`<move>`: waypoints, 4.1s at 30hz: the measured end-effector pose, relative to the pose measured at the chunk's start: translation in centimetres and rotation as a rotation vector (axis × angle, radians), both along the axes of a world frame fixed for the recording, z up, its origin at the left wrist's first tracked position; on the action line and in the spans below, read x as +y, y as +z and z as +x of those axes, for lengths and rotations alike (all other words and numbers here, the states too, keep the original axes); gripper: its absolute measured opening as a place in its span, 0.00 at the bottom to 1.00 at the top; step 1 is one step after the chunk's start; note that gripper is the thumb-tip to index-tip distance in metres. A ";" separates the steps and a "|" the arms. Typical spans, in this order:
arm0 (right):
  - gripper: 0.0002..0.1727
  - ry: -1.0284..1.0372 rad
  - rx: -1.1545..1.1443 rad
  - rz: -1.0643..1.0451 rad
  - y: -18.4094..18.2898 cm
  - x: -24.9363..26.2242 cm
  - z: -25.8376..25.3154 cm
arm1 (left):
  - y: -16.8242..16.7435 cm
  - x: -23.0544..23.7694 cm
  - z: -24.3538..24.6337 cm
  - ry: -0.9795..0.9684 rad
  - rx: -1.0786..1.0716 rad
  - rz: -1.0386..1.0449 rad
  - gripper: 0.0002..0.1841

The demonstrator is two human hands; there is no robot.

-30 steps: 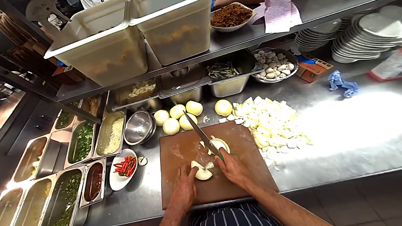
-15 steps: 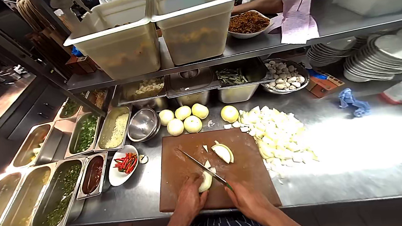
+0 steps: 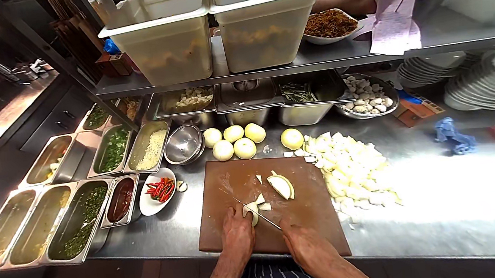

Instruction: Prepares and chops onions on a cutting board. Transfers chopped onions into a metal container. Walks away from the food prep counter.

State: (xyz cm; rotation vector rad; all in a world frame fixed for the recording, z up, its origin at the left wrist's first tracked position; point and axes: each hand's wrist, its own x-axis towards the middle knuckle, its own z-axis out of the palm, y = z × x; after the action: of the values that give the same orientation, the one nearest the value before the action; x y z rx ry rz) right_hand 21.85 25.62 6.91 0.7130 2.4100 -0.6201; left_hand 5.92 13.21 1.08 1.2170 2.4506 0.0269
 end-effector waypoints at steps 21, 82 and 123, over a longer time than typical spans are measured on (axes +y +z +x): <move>0.17 0.070 -0.010 -0.090 2.5 -0.1 -1.8 | -0.9 -3.0 -2.4 0.121 -0.297 0.197 0.15; 0.18 -1.023 0.519 -0.355 -7.9 4.2 15.0 | -7.0 8.0 1.4 -0.130 0.042 0.640 0.41; 0.24 -0.458 0.610 -0.232 -9.9 1.2 -4.7 | -1.1 2.2 -4.3 0.489 -0.807 0.291 0.15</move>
State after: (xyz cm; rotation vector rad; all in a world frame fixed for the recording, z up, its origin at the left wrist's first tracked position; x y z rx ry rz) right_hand 17.16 26.81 -3.02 1.1083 2.6409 -1.4577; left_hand 1.67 15.42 -0.06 0.4993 1.9634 0.8564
